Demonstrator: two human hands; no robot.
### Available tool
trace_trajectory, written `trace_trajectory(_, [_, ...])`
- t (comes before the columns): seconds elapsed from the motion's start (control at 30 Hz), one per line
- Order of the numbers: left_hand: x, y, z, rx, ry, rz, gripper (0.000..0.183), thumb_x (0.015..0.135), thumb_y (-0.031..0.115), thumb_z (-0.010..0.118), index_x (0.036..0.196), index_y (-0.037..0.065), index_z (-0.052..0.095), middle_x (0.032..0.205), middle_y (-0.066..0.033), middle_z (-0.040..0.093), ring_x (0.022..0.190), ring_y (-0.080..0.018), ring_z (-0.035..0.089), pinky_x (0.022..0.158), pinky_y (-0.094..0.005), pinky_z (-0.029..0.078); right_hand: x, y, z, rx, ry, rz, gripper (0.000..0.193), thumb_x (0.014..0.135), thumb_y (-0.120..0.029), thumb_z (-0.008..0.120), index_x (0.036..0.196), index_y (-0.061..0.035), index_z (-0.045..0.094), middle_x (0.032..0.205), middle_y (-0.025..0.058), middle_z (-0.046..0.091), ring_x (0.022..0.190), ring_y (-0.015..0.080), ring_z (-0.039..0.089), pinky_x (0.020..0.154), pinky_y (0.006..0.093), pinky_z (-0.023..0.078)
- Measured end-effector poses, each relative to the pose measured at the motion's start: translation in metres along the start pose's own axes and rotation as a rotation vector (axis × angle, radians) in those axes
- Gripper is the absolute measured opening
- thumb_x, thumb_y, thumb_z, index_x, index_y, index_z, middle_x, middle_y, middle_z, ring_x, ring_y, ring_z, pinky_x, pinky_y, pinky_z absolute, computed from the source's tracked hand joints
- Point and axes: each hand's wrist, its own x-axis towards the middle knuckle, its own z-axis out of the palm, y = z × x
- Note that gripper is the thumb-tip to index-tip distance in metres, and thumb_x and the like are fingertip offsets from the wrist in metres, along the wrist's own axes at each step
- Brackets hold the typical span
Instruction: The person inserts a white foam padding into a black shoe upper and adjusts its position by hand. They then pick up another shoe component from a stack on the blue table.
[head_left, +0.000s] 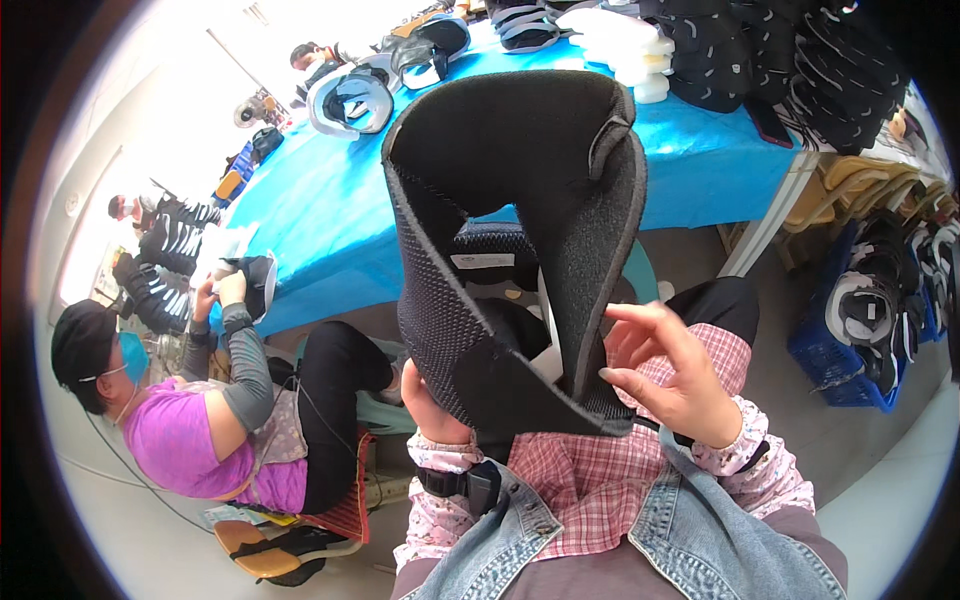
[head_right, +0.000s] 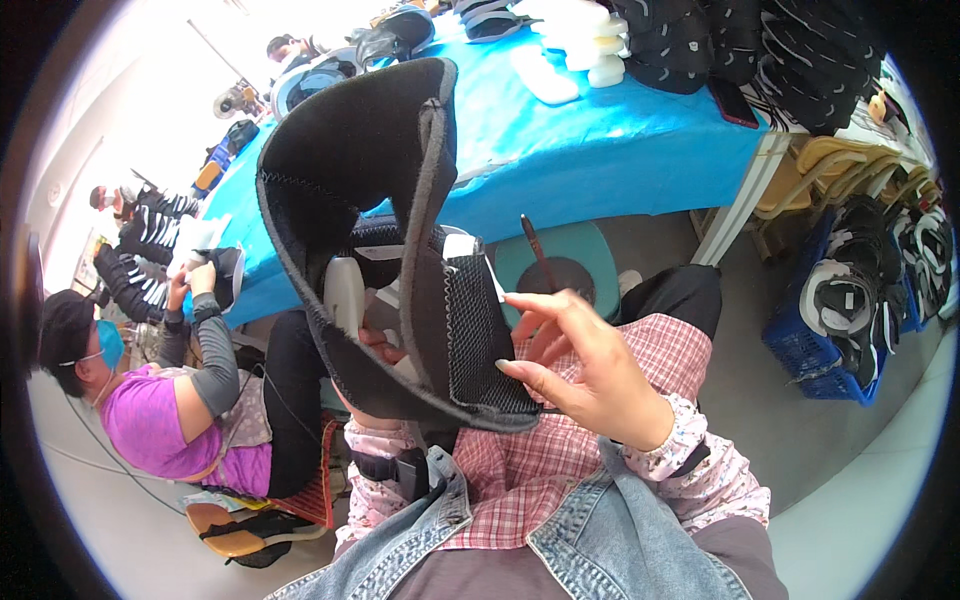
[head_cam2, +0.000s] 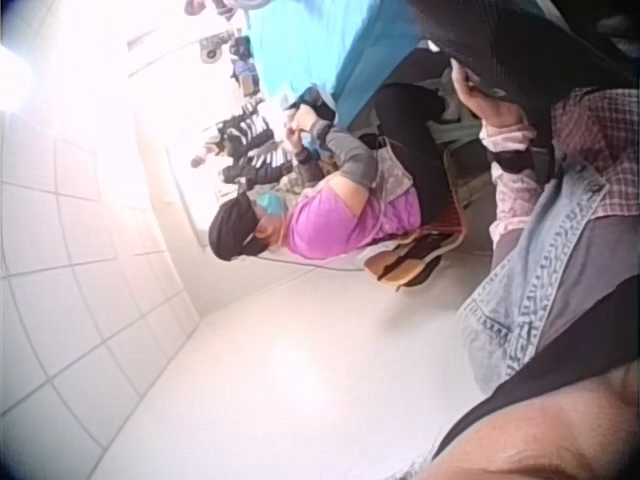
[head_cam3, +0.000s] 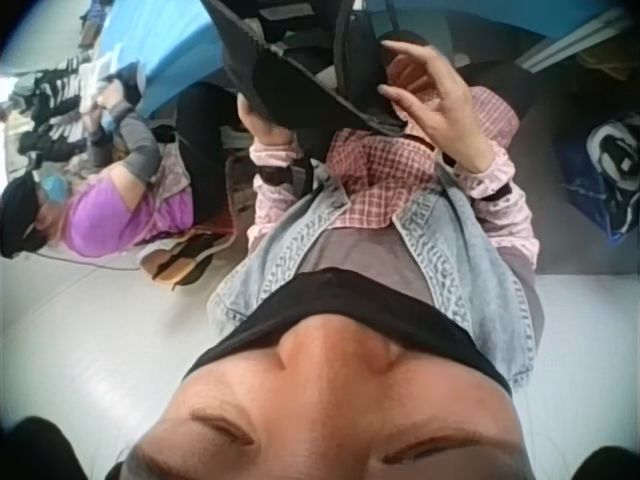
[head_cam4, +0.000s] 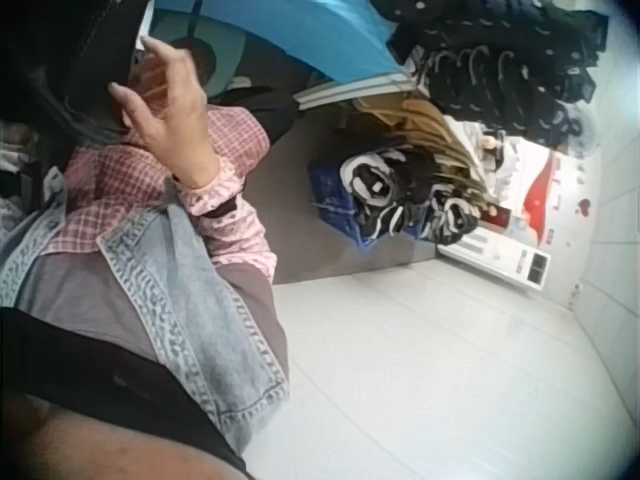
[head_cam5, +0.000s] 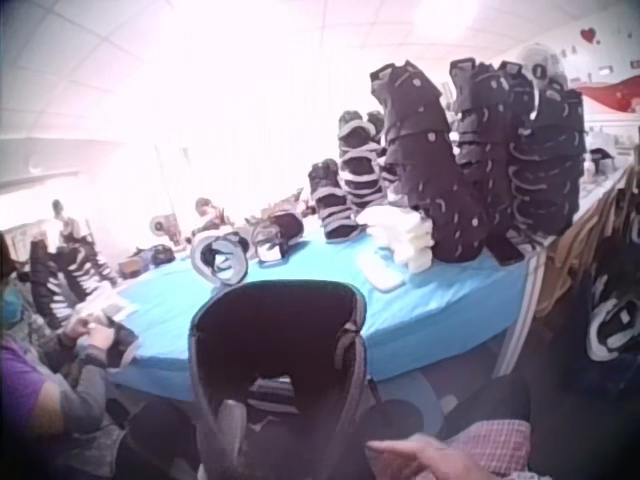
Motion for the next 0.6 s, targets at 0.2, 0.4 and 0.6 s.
trace_trajectory(0.2, [-0.004,-0.002,0.017,0.345,0.235,0.061,0.047,0.092,0.026,0.042,0.127,-0.005,0.047,0.126,-0.0178,0.055,0.109,-0.0298,0.058,0.095,-0.04,0.046,0.001,-0.009,-0.016,-0.12,0.025,-0.086,0.039,0.085,-0.037,0.067,0.083,0.001,0.057,0.069,0.0059,0.054,0.062,0.0131,0.055,0.052,0.0261,0.043])
trace_trajectory(0.4, [-0.012,0.002,0.023,0.375,0.207,0.066,0.044,0.091,0.024,0.043,0.121,-0.006,0.051,0.116,-0.019,0.06,0.101,-0.0284,0.061,0.088,-0.0395,0.049,-0.004,-0.006,-0.015,0.334,0.082,0.265,0.04,0.094,-0.03,0.055,0.07,0.0017,0.054,0.059,0.006,0.054,0.055,0.0115,0.05,0.051,0.0266,0.039])
trace_trajectory(0.6, [-0.011,-0.007,0.048,0.626,0.269,0.094,0.041,0.088,0.02,0.05,0.12,-0.005,0.051,0.109,-0.0156,0.062,0.095,-0.0237,0.063,0.082,-0.0341,0.051,-0.005,0.003,-0.011,0.202,0.15,0.219,0.024,0.095,-0.017,0.05,0.099,0.0052,0.057,0.069,0.0006,0.054,0.057,0.0051,0.043,0.049,0.024,0.036])
